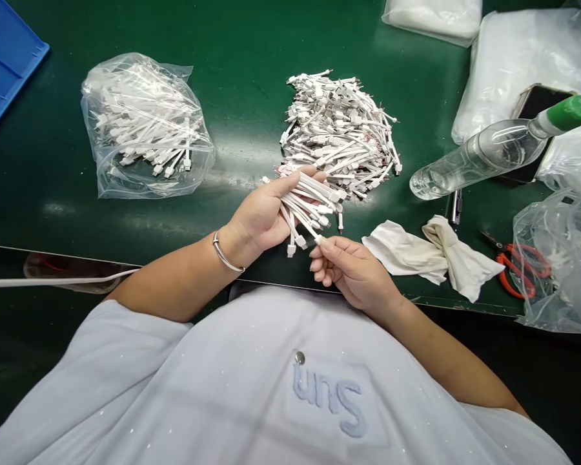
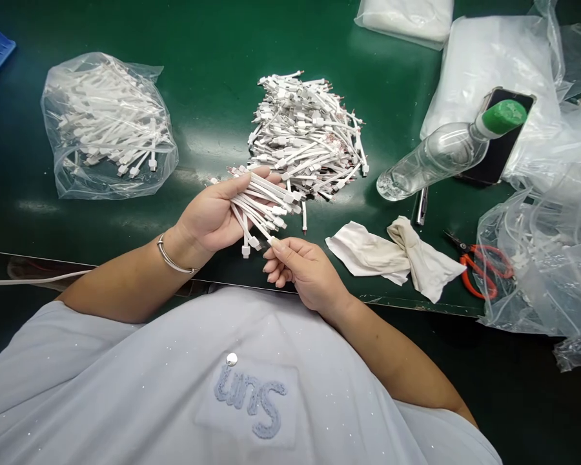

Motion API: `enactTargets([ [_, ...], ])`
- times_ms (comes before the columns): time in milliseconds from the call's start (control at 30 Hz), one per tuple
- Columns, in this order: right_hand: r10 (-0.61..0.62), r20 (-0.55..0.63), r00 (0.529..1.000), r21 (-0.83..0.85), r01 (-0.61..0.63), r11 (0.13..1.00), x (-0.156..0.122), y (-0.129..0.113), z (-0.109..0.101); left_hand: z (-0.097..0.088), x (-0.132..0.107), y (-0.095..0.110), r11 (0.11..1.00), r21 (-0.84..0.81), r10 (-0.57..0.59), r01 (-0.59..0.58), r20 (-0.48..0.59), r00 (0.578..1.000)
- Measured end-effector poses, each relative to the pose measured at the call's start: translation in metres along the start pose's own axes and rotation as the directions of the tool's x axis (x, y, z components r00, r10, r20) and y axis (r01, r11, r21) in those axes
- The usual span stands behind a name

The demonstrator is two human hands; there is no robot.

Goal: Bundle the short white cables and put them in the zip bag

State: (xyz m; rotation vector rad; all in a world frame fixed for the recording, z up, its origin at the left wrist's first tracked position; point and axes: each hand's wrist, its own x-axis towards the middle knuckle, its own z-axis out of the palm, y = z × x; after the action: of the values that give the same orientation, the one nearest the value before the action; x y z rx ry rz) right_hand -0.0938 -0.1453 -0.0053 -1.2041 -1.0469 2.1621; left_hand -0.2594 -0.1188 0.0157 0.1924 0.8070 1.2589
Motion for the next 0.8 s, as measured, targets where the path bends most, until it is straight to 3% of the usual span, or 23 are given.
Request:
enactTargets([
  [100, -0.07, -0.043, 0.997, -0.177, 0.061, 0.982, -0.008, -0.002, -0.012, -0.002, 0.003, 0.006, 0.998, 0.003, 0.057, -0.057, -0.016, 0.998],
  [167, -0.115, -0.065, 0.991, -0.369, 0.083, 0.926, -0.017, -0.004, -0.026, -0.003, 0.006, 0.01, 0.996, 0.009, 0.092, -0.092, -0.029, 0.995],
  [300, -0.079, -0.134, 0.988, -0.64, -0.025, 0.768, -0.034, -0.008, -0.06, -0.005, 0.009, 0.015, 0.994, 0.015, 0.111, -0.111, -0.043, 0.993],
  [400, -0.076, -0.233, 0.969, -0.6, -0.081, 0.796, -0.038, -0.011, -0.068, -0.004, 0.007, 0.013, 0.992, 0.053, 0.114, -0.113, -0.008, 0.993],
  [433, -0.04, -0.212, 0.976, -0.523, -0.079, 0.848, -0.037, -0.012, -0.066, -0.003, 0.005, 0.012, 0.989, 0.083, 0.124, -0.126, 0.027, 0.992],
  [500, 0.076, -0.043, 0.996, -0.288, -0.085, 0.954, -0.032, -0.015, -0.053, 0.001, -0.003, 0.008, 0.96, 0.21, 0.16, -0.187, 0.139, 0.977],
  [567, 0.155, 0.212, 0.965, -0.052, -0.148, 0.988, -0.024, -0.017, -0.035, 0.006, -0.015, 0.003, 0.857, 0.433, 0.143, -0.278, 0.317, 0.937],
  [633, 0.13, 0.385, 0.914, 0.104, -0.183, 0.978, -0.016, -0.016, -0.02, 0.01, -0.027, -0.004, 0.651, 0.64, 0.005, -0.408, 0.534, 0.845],
  [733, 0.0, 0.459, 0.888, 0.214, -0.111, 0.97, -0.007, -0.009, -0.011, 0.009, -0.04, -0.015, 0.316, 0.685, -0.147, -0.657, 0.719, 0.679],
  [800, -0.054, 0.51, 0.859, 0.161, -0.033, 0.986, -0.005, -0.005, -0.012, 0.005, -0.042, -0.021, 0.177, 0.636, -0.145, -0.751, 0.772, 0.619],
])
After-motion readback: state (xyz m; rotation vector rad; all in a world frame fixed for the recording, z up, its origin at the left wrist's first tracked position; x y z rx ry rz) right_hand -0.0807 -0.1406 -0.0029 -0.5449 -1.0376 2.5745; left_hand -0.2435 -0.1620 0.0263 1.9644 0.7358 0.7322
